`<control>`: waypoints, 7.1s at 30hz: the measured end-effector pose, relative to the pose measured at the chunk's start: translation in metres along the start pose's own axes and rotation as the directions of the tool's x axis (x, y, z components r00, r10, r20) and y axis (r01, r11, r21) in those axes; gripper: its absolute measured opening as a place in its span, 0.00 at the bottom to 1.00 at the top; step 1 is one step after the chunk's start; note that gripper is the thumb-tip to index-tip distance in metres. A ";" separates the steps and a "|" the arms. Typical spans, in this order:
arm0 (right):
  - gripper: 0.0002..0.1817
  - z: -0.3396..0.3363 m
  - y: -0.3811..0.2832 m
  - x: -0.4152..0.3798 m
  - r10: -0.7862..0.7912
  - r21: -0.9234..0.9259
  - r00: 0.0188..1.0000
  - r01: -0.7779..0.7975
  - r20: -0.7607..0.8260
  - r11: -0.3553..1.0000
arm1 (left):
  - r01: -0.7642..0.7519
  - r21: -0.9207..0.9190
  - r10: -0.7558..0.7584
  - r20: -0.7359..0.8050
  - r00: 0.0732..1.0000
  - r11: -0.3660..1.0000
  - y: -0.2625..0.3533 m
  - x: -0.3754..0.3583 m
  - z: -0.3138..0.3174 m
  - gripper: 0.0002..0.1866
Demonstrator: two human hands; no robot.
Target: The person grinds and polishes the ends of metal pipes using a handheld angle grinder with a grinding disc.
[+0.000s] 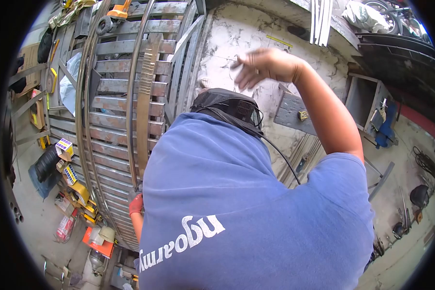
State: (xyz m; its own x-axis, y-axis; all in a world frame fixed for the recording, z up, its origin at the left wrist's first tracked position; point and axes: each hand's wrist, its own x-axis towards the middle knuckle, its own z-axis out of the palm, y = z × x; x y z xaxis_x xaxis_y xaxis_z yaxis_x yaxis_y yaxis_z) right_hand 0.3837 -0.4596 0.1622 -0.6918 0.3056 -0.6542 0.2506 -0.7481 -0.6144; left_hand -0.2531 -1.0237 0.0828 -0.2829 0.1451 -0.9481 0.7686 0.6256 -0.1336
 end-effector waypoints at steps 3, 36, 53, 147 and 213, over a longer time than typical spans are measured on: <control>0.29 -0.018 -0.022 0.029 -0.220 -0.124 0.900 0.186 -0.377 0.975 | 0.030 0.002 -0.030 -0.088 0.996 1.000 -0.021 0.022 0.012 0.31; 0.32 -0.015 -0.178 0.176 -0.255 -0.630 0.952 0.096 -0.168 0.770 | 0.075 -0.407 -0.309 -0.547 0.778 0.910 0.085 -0.064 0.010 0.26; 0.21 -0.005 -0.185 0.289 -0.348 -0.309 0.925 0.289 -0.155 0.906 | 0.014 -0.428 -0.351 -0.721 0.597 0.904 0.107 -0.132 0.040 0.17; 0.23 0.277 0.031 -0.016 -0.107 -0.193 0.769 -0.021 -0.630 0.981 | -0.271 0.104 0.151 -0.976 0.158 0.957 -0.135 0.054 -0.118 0.53; 0.41 0.214 -0.054 0.230 -0.157 0.453 0.936 0.294 -0.315 0.842 | -0.046 0.093 0.099 -0.986 0.137 0.995 -0.038 -0.082 0.023 0.16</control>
State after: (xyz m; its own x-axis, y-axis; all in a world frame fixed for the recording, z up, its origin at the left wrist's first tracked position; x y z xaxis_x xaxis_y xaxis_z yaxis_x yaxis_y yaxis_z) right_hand 0.0660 -0.4744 0.1393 -0.4737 0.5891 -0.6547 -0.2990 -0.8068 -0.5096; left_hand -0.2456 -1.0766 0.1588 -0.5282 0.8372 0.1416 0.8310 0.5440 -0.1162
